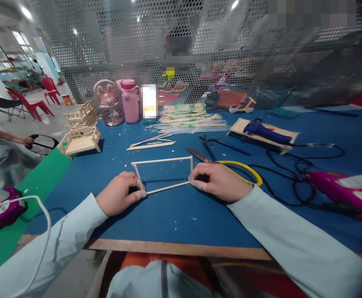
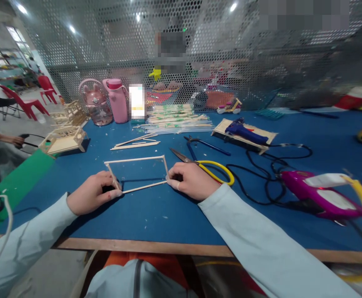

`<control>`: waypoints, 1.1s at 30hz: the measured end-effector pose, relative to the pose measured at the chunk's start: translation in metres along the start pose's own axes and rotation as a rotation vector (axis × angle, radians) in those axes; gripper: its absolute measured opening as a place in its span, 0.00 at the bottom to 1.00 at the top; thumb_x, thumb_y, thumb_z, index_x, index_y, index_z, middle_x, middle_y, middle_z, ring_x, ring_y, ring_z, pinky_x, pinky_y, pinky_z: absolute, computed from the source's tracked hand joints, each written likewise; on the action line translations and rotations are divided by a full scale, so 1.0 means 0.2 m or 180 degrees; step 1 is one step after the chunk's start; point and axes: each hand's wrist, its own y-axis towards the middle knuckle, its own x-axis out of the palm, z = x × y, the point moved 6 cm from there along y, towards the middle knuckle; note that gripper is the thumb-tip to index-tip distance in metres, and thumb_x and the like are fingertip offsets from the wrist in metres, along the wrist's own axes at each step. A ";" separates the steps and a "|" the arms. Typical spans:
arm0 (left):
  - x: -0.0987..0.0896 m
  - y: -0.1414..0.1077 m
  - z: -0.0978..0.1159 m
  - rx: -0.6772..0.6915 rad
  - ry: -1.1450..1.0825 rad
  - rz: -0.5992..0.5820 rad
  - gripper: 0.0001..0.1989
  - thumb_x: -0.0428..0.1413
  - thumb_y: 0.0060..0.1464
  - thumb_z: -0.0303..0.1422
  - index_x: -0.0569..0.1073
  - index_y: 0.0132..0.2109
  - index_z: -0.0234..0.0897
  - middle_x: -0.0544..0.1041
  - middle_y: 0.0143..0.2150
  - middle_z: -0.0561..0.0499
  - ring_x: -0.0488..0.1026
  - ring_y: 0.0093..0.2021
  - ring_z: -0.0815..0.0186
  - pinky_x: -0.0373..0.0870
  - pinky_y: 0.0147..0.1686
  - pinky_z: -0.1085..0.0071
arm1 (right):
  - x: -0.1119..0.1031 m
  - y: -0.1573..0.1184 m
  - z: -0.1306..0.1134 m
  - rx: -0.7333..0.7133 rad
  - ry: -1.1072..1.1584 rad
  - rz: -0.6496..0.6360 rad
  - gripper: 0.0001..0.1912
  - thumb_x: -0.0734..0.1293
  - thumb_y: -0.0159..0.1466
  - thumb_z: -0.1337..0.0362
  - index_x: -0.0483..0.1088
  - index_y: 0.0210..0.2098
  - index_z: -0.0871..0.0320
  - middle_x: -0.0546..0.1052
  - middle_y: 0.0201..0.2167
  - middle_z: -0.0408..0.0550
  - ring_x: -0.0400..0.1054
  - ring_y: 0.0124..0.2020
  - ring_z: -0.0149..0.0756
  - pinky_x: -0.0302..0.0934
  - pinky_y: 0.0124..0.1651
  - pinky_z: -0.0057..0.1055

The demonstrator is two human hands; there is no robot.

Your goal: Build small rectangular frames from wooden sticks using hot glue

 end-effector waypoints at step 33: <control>0.07 0.02 -0.02 -0.0252 0.0724 0.0340 0.11 0.50 0.57 0.34 0.75 0.34 0.36 0.74 0.33 0.48 0.69 0.36 0.64 0.62 0.39 0.68 | 0.02 -0.01 0.01 -0.0095 0.0046 -0.0167 0.13 0.59 0.59 0.58 0.69 0.25 0.58 0.74 0.29 0.50 0.68 0.31 0.36 0.62 0.36 0.32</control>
